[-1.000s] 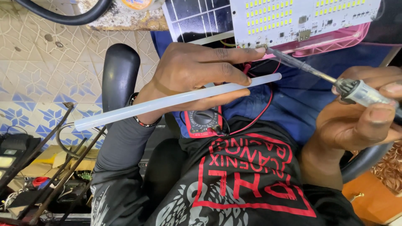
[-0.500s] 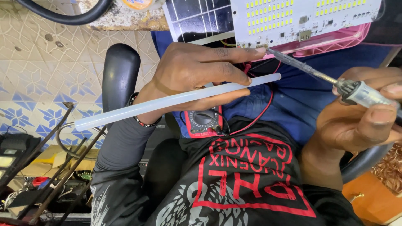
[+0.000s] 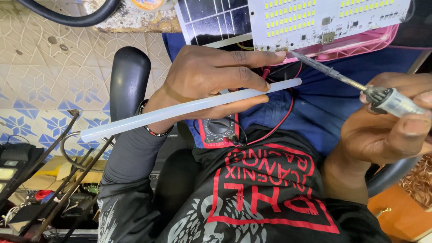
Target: The person sits in a chair and works on an LED circuit board resting on their lap. They use a soldering iron to apply heat to the board while holding a white plastic tube nearby, likely for desoldering or fume extraction. A multimeter is visible on their lap, and they briefly handle a smartphone at the start.
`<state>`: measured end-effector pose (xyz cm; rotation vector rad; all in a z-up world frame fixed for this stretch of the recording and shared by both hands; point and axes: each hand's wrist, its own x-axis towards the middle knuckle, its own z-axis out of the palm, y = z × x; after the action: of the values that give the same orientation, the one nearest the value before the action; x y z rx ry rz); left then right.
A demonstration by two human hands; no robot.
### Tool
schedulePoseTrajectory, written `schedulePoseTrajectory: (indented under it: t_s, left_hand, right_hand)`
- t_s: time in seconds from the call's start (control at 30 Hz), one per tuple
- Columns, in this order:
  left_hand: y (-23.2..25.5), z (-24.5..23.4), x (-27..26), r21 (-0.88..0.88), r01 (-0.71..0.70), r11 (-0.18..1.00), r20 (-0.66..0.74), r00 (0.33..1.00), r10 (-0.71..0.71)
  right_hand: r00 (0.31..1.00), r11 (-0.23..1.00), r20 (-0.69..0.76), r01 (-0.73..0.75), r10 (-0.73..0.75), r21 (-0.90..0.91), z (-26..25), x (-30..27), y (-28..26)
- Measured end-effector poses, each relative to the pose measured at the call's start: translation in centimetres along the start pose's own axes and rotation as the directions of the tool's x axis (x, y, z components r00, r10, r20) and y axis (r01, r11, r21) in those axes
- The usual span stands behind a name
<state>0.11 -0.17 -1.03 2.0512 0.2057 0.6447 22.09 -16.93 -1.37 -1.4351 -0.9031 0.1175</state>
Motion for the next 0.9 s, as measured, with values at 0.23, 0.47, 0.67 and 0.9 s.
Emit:
schedulePoseTrajectory:
  t_s: [0.23,0.47,0.67,0.9]
  left_hand:
    - [0.0,-0.1,-0.1,-0.024,0.005,1.000,0.007,1.000,-0.004]
    - [0.0,0.0,0.0,0.026,-0.015,1.000,-0.003,1.000,0.015]
    - [0.1,-0.1,0.1,-0.005,0.002,1.000,0.002,1.000,-0.002]
    - [-0.4,0.2,-0.3,0.014,-0.038,0.999,-0.012,0.999,0.038]
  right_hand:
    - [0.998,0.997,0.046,-0.045,0.048,-0.070,0.9,0.3,-1.3]
    - [0.999,0.996,-0.018,-0.030,0.028,-0.087,0.7,0.1,-0.8]
    - [0.999,0.999,0.003,-0.037,0.037,0.022,-0.1,-0.2,0.1]
    - [1.000,0.969,-0.019,0.009,-0.005,0.248,-9.5,-2.2,5.2]
